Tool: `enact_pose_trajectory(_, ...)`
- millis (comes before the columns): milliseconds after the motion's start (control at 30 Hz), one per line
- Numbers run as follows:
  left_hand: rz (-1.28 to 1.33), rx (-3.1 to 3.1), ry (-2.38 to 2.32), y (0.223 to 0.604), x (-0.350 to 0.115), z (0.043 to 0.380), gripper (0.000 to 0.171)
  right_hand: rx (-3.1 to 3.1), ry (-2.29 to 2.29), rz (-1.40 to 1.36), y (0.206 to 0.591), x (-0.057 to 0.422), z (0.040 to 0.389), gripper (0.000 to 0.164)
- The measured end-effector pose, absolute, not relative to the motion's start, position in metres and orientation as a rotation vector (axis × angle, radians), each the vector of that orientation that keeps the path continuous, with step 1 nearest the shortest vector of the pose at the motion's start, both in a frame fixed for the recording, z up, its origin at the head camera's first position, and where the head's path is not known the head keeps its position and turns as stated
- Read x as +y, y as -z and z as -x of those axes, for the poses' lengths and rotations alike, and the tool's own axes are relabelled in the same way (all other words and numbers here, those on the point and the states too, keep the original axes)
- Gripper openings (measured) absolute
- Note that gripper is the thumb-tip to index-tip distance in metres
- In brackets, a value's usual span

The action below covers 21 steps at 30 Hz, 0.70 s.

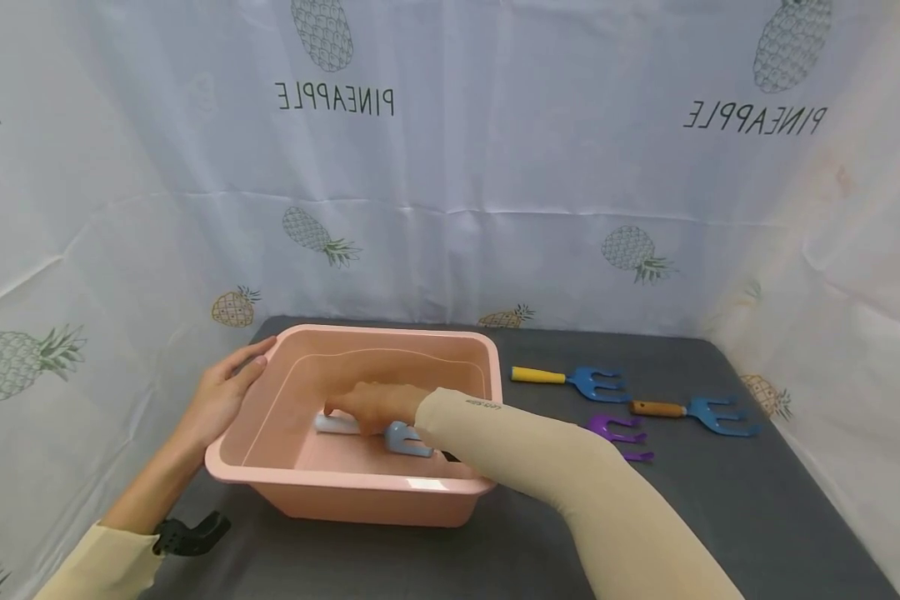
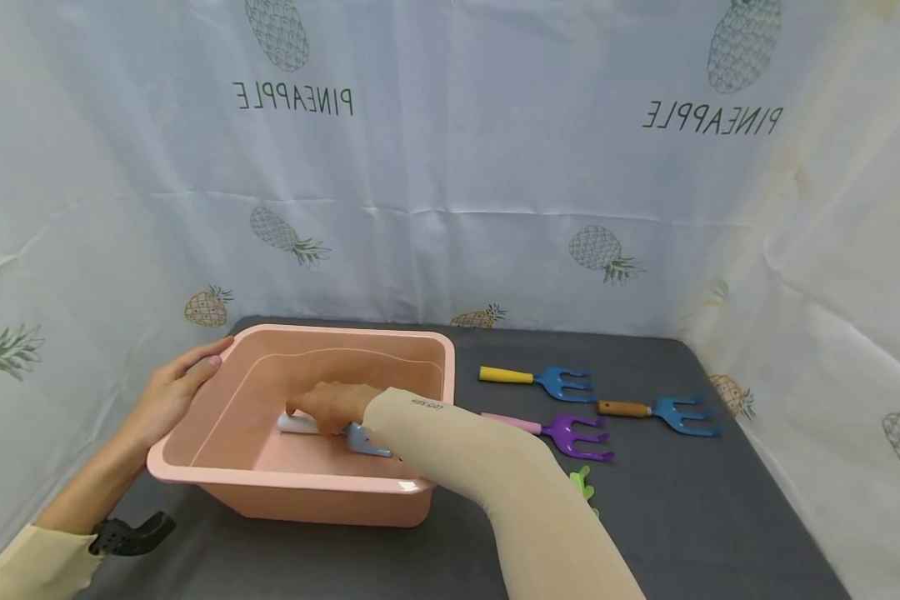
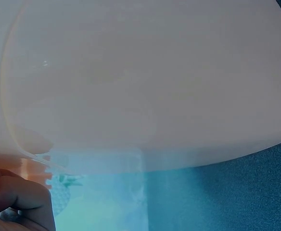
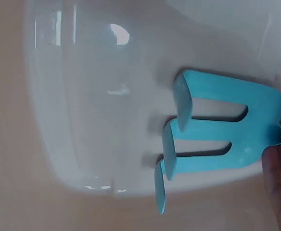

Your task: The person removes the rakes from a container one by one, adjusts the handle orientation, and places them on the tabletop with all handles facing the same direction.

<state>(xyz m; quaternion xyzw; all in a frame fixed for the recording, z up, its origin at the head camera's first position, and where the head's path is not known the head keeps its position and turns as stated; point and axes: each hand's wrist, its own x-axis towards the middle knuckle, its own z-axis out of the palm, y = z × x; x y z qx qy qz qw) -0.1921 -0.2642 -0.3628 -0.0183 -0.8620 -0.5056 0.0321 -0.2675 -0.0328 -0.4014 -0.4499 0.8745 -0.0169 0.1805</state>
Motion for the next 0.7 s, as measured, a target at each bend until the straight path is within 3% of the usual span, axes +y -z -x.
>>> enact_pose_trajectory(700, 0.066, -2.646, 1.578, 0.3632, -0.2649, 0.1914, 0.06, 2.436, 0.052, 1.187, 0.3989, -0.0356, 0.2751, 0.067)
